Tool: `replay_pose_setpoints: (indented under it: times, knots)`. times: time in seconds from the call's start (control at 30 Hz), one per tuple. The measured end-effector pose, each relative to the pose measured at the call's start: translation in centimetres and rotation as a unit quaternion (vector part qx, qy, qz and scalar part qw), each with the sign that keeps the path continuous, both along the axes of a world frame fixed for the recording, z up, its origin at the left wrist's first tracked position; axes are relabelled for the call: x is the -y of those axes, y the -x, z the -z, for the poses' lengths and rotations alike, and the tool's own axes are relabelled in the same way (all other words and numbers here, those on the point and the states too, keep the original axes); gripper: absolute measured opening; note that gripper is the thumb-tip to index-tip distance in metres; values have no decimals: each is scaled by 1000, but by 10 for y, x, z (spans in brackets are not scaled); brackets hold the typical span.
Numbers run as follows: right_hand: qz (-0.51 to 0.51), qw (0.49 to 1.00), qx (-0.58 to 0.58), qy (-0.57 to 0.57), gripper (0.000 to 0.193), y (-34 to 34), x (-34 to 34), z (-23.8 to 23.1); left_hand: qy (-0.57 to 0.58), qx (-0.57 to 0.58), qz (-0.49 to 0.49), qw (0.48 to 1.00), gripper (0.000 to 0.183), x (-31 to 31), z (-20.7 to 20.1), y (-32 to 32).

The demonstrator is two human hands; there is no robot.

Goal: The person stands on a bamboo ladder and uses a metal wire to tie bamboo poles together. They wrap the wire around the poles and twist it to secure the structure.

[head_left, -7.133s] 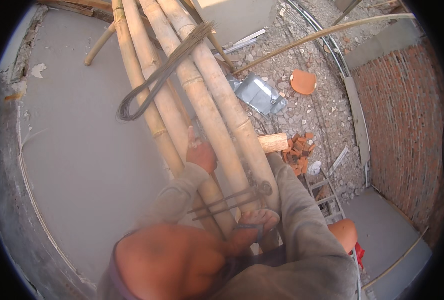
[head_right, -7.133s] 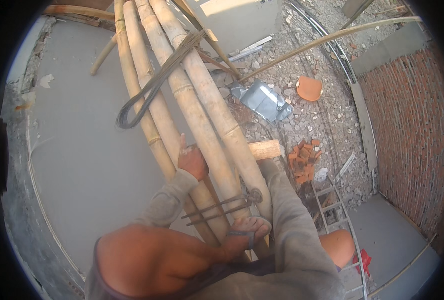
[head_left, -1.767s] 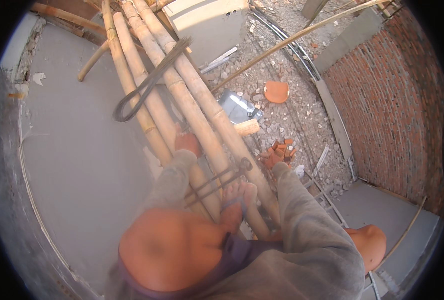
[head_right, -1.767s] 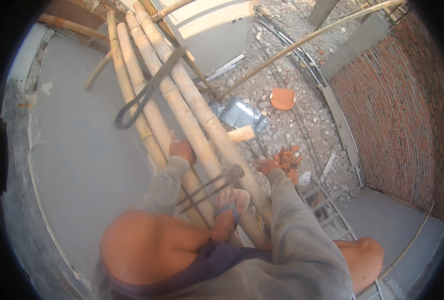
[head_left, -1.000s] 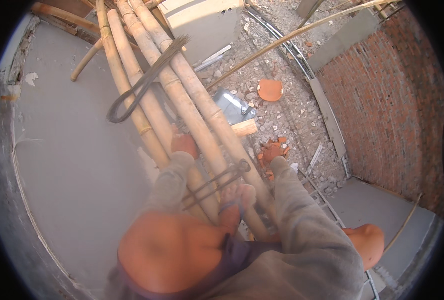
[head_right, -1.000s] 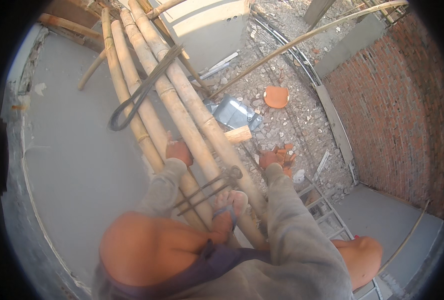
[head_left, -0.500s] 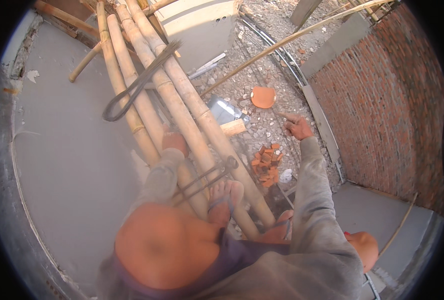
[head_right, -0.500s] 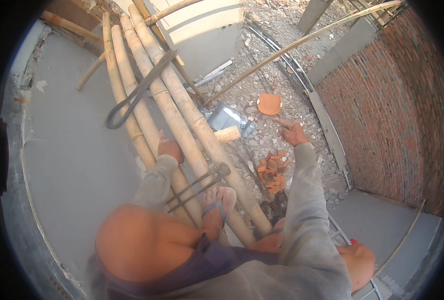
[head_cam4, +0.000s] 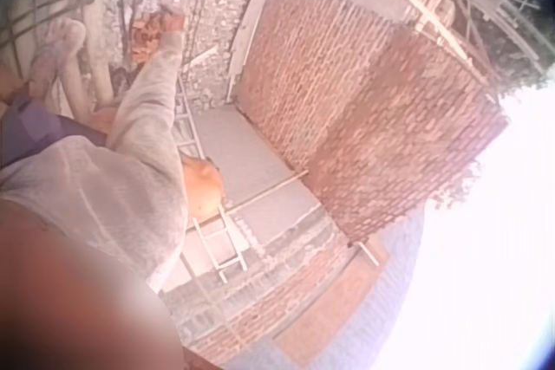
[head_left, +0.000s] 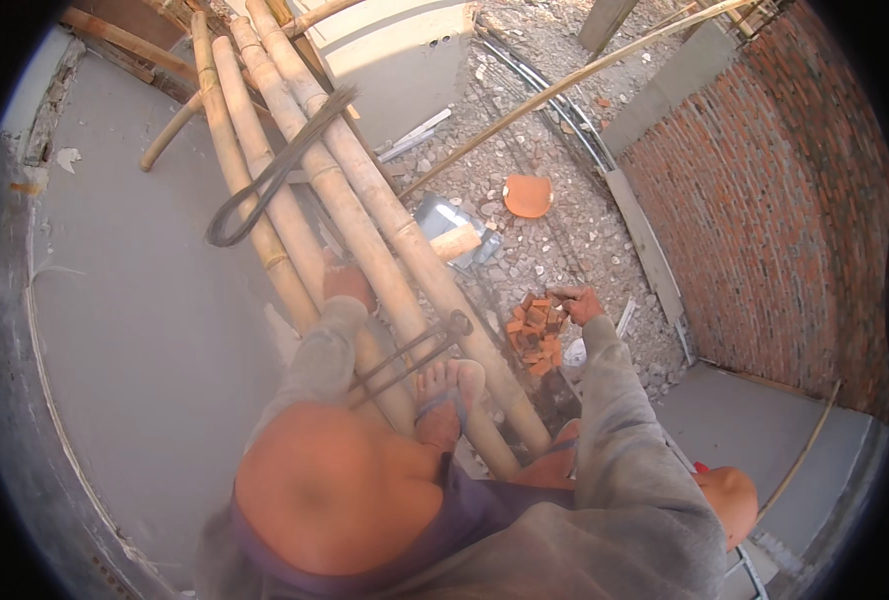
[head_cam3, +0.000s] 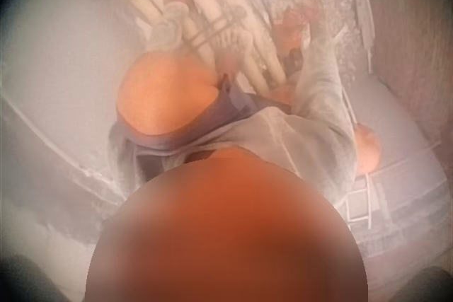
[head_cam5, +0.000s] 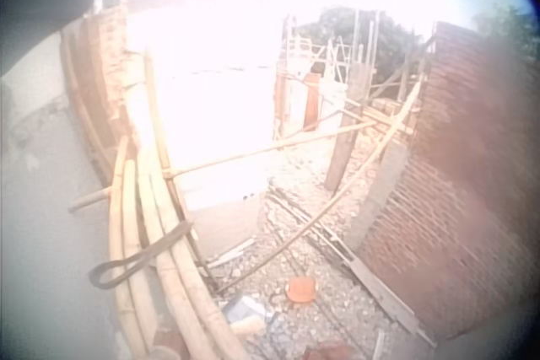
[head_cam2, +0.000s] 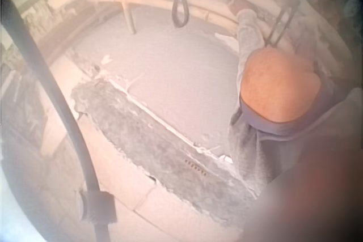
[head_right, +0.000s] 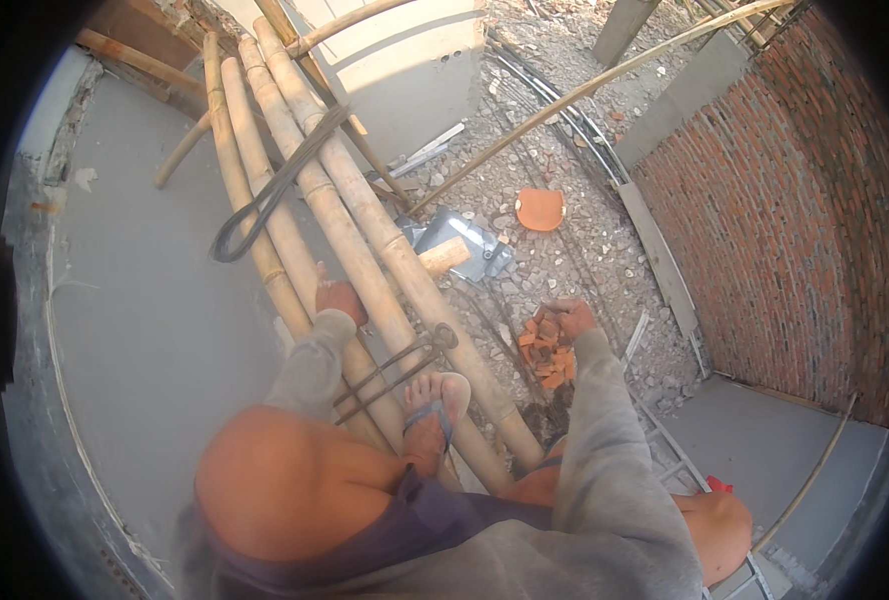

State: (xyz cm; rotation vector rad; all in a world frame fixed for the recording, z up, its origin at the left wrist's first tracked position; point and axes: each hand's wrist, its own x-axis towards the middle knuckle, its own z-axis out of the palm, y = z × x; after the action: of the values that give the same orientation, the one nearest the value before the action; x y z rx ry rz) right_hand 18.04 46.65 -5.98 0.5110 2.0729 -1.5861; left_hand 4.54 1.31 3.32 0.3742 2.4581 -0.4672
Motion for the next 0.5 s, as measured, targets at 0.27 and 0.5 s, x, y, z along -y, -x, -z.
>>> replay_pose_setpoints:
  times: [0.27, 0.5]
  knots:
    - [-73, 985, -43, -150, 29, -10, 16, 55, -18, -93, 17, 995, 46, 5, 7, -8]
    - [-31, 984, -61, -166, 37, 8, 55, 101, -29, -49, -4, 998, 47, 1, -9, -8]
